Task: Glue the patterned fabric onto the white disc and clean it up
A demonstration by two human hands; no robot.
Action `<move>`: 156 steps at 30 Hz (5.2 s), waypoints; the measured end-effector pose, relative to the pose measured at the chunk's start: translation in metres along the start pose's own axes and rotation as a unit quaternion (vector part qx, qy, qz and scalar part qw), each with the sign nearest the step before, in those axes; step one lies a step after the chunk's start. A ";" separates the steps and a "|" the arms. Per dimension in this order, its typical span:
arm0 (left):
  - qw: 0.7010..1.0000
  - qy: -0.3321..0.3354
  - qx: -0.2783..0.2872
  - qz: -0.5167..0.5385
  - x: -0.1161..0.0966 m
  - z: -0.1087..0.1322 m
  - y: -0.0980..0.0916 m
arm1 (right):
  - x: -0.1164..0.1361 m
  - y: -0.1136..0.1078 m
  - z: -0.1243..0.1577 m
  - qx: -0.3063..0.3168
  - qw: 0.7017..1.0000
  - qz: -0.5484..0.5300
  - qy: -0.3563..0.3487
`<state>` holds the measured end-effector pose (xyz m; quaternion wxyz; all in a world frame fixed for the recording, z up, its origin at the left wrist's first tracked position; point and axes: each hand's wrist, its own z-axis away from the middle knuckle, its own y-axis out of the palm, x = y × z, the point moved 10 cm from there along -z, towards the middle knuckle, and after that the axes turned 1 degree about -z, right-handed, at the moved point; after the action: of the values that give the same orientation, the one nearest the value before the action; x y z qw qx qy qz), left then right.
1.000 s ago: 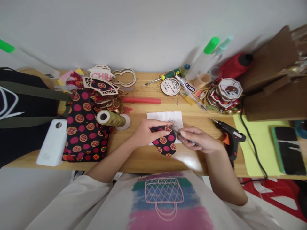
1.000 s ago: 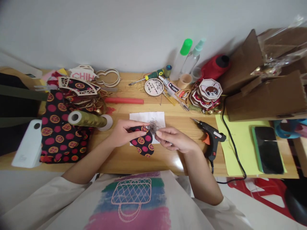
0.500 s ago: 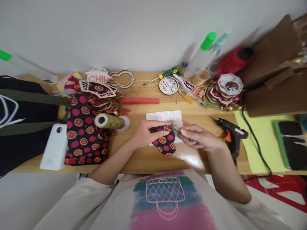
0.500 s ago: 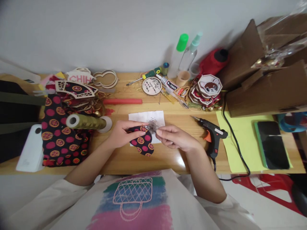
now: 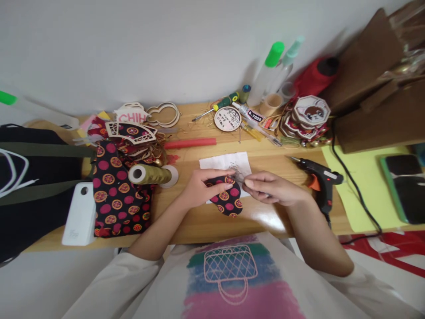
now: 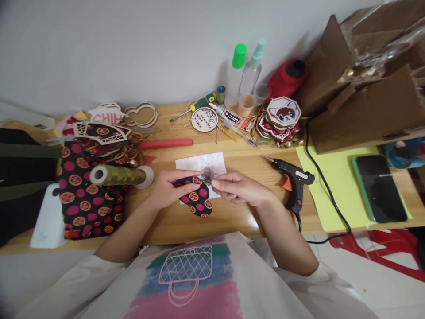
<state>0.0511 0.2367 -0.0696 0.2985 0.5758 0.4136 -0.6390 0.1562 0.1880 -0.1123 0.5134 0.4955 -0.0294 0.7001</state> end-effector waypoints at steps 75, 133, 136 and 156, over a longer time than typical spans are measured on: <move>0.991 -0.127 -0.001 0.043 0.028 0.006 0.002 | 0.029 -0.035 -0.005 -0.289 0.937 0.101 -0.169; 0.990 -0.072 -0.106 0.066 0.016 0.000 -0.026 | 0.039 -0.029 0.002 -0.265 0.915 0.215 -0.214; 0.991 -0.053 -0.110 0.052 0.013 0.000 -0.027 | 0.036 -0.029 0.000 -0.245 0.930 0.193 -0.196; 0.991 -0.064 -0.110 0.033 0.014 0.001 -0.024 | 0.021 -0.016 -0.003 -0.154 0.977 0.089 -0.119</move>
<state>0.0275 0.2485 -0.0785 0.4072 0.5107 0.4416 -0.6151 0.1668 0.2118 -0.1065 0.5119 0.4857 -0.2412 0.6662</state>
